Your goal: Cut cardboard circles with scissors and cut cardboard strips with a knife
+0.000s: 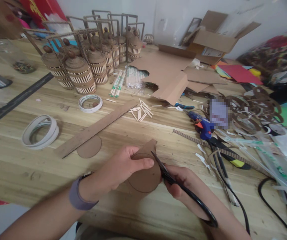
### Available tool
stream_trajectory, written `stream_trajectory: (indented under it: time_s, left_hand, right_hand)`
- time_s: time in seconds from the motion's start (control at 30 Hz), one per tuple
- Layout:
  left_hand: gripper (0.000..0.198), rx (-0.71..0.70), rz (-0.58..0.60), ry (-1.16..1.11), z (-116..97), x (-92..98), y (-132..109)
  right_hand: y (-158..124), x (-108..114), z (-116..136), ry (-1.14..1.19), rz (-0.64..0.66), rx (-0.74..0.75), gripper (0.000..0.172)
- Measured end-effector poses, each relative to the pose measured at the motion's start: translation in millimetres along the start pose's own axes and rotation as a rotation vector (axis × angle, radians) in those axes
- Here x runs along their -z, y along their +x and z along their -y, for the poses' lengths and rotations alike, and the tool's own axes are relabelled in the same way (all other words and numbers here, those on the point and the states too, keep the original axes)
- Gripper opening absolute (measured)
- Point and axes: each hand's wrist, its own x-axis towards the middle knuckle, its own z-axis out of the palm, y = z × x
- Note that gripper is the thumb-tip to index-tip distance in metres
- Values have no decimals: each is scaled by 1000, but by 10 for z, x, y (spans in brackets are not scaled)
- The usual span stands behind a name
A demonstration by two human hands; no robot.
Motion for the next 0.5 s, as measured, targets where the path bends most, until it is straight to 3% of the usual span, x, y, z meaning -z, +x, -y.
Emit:
stream_trajectory:
  time_s: [0.5]
  left_hand:
    - [32, -28, 49, -20, 3, 5, -8]
  right_hand:
    - [3, 6, 9, -47, 3, -44, 75]
